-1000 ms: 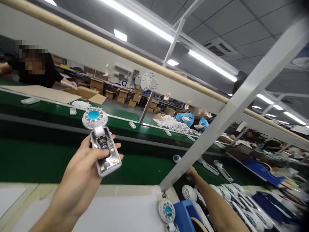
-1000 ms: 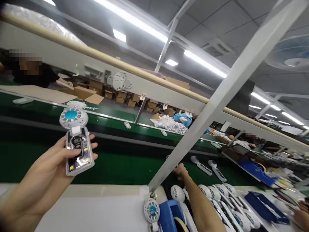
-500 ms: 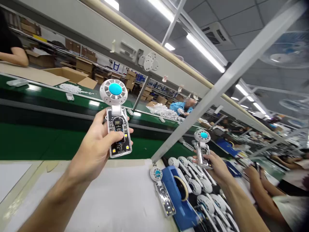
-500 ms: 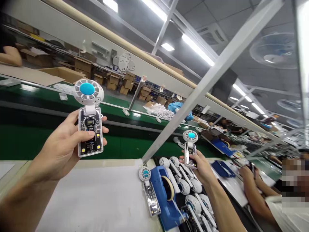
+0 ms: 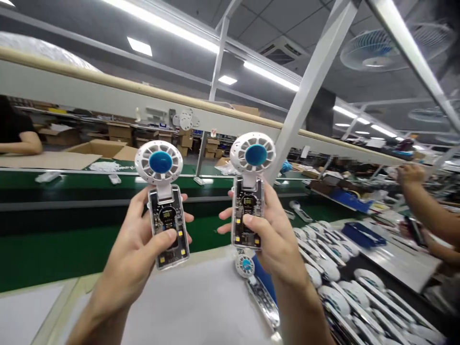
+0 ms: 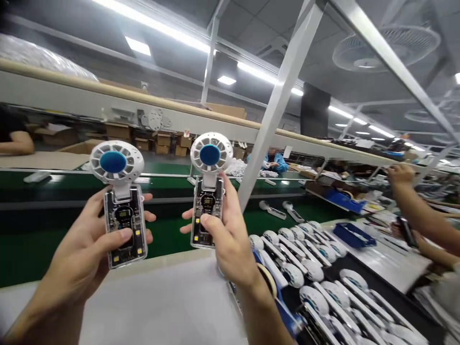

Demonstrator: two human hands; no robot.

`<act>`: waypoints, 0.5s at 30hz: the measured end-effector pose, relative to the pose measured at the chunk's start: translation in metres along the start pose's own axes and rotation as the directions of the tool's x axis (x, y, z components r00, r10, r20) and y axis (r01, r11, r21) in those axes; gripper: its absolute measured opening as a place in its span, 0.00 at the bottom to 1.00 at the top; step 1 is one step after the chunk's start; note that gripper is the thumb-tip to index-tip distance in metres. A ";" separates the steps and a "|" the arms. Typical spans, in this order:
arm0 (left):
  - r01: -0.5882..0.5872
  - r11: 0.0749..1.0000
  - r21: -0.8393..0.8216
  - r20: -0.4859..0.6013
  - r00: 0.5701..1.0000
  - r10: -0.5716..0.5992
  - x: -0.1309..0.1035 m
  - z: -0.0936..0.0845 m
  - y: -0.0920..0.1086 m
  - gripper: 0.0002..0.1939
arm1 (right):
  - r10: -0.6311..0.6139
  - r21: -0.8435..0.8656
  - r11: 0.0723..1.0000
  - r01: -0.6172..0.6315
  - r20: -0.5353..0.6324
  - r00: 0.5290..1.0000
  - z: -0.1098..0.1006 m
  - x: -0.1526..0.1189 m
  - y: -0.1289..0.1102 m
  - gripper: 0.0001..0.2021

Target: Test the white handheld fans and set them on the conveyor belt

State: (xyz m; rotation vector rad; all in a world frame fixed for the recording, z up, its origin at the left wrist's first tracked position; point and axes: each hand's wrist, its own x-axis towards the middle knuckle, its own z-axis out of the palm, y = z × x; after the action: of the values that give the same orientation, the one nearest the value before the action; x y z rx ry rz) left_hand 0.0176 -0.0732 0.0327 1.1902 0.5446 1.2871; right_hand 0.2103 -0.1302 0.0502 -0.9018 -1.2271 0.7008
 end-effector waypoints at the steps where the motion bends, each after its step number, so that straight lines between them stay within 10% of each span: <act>1: -0.003 1.000 0.006 0.015 1.000 0.003 0.001 -0.002 0.000 0.38 | 0.010 0.039 0.999 -0.011 0.032 0.999 0.007 0.004 0.007 0.36; 15: 0.058 0.997 -0.047 0.065 0.996 -0.055 0.030 -0.015 -0.021 0.37 | 0.173 0.268 0.941 -0.206 0.144 0.974 0.032 0.048 0.086 0.35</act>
State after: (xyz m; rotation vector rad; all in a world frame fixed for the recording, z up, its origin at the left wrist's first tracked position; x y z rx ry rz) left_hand 0.0218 -0.0370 0.0168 1.1636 0.4939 1.2041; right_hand 0.1910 -0.0410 0.0012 -0.7546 -1.1169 1.0690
